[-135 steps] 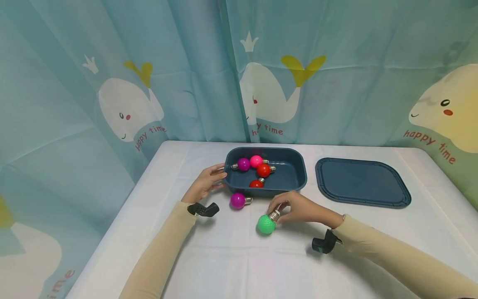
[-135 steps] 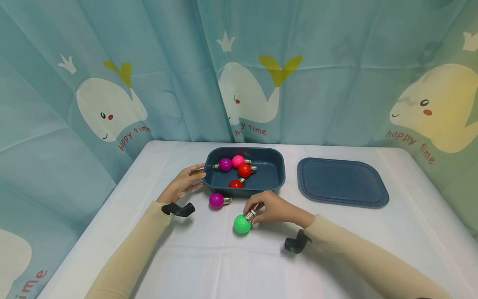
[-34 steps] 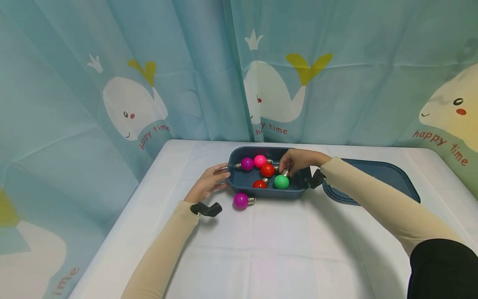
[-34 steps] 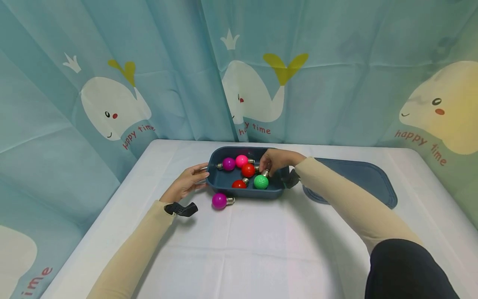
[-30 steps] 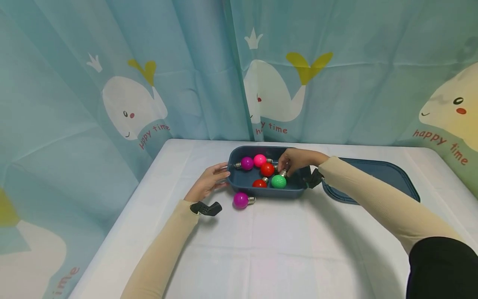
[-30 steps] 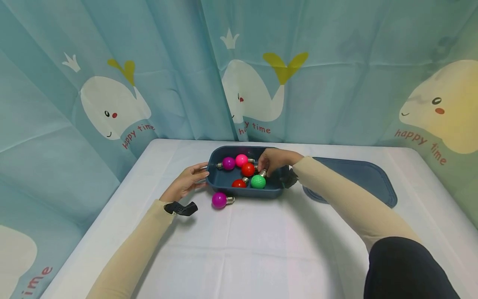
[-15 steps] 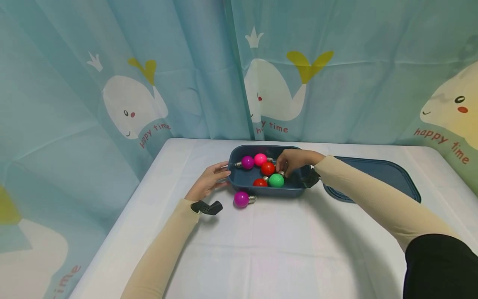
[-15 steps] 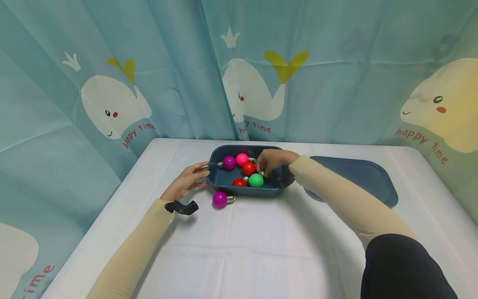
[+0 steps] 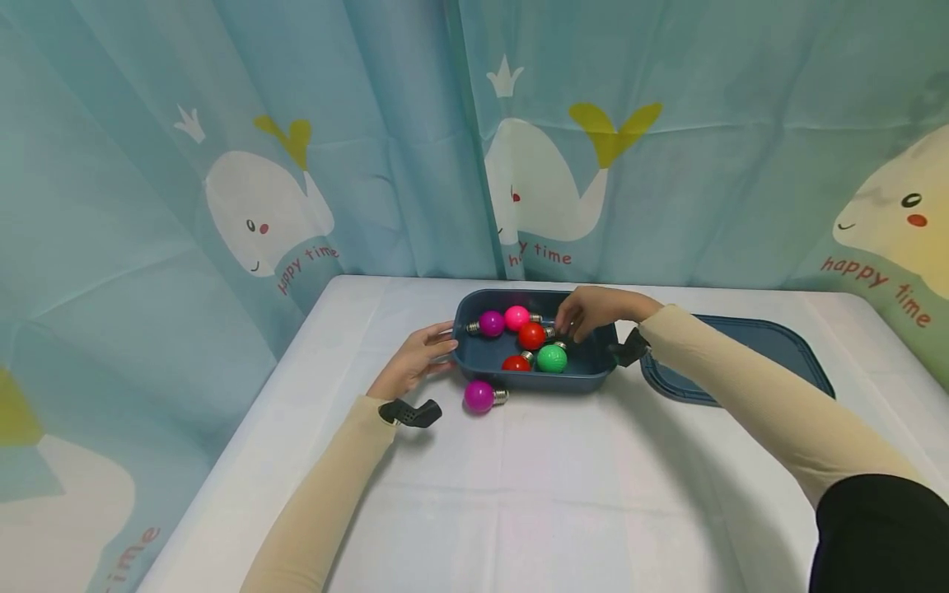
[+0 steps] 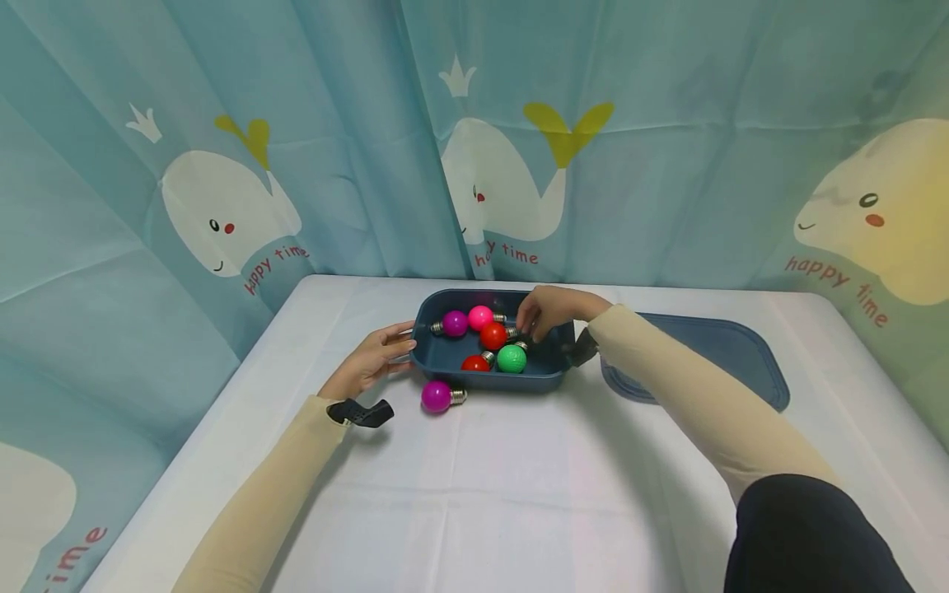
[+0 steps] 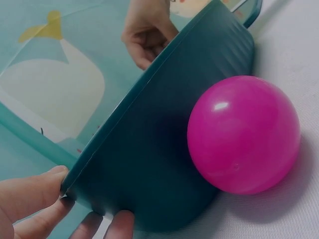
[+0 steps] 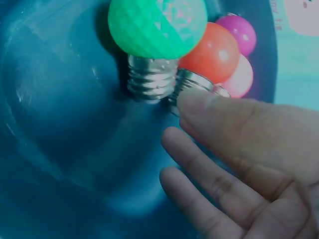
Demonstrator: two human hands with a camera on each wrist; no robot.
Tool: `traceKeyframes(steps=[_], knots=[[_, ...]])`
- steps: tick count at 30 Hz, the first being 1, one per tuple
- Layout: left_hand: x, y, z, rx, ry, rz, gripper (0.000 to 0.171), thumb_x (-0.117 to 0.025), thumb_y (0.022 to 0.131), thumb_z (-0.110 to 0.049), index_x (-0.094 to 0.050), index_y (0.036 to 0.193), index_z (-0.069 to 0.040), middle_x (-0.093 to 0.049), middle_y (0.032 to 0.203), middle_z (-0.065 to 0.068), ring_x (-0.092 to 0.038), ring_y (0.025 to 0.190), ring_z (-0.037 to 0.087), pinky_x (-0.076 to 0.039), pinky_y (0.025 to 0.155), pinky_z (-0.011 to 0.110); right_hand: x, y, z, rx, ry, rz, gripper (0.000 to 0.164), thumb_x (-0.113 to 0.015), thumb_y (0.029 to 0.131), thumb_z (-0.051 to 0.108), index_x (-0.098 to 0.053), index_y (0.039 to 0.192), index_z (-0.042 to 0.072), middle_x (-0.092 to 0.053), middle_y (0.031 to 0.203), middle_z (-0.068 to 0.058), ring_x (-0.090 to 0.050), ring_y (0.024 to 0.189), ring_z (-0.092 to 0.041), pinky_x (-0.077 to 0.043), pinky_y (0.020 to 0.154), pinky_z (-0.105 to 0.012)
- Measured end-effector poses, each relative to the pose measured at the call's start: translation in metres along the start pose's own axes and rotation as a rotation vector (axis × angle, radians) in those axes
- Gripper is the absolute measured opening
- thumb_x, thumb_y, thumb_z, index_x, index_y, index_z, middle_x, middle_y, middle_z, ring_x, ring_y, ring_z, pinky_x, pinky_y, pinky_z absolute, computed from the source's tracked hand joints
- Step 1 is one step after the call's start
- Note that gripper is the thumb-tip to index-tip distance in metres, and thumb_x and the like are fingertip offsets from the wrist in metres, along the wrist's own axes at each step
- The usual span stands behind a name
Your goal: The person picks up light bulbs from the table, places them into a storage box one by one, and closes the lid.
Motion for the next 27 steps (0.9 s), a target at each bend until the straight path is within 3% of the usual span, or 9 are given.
traceKeyframes(steps=[13,27], knots=[[0.000,-0.002,0.000,-0.018,-0.013,0.024,0.056,-0.051,0.096,-0.008,-0.029,0.147,-0.005,-0.034,0.149,0.019,-0.041,0.133,0.034,-0.040,0.107,0.046,0.012,-0.031,0.004,0.074,0.030,-0.164,0.041,-0.068,0.083,0.002,-0.056,0.120,-0.010,-0.060,0.117,-0.029,-0.062,0.106,-0.037,-0.056,0.086,-0.036],[0.000,-0.005,-0.003,-0.010,-0.009,0.029,0.057,-0.050,0.096,-0.008,-0.027,0.148,-0.004,-0.033,0.149,0.020,-0.040,0.133,0.035,-0.041,0.106,0.046,0.006,-0.073,0.029,0.140,0.051,-0.380,0.046,-0.072,0.080,0.005,-0.057,0.123,-0.001,-0.062,0.119,-0.021,-0.061,0.108,-0.036,-0.049,0.094,-0.052]])
Point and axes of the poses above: each hand's wrist, its own y-axis towards the middle knuckle, its own x-axis out of the back of the hand, z = x × y, the point moved 4 cm from there along y, towards the middle knuckle
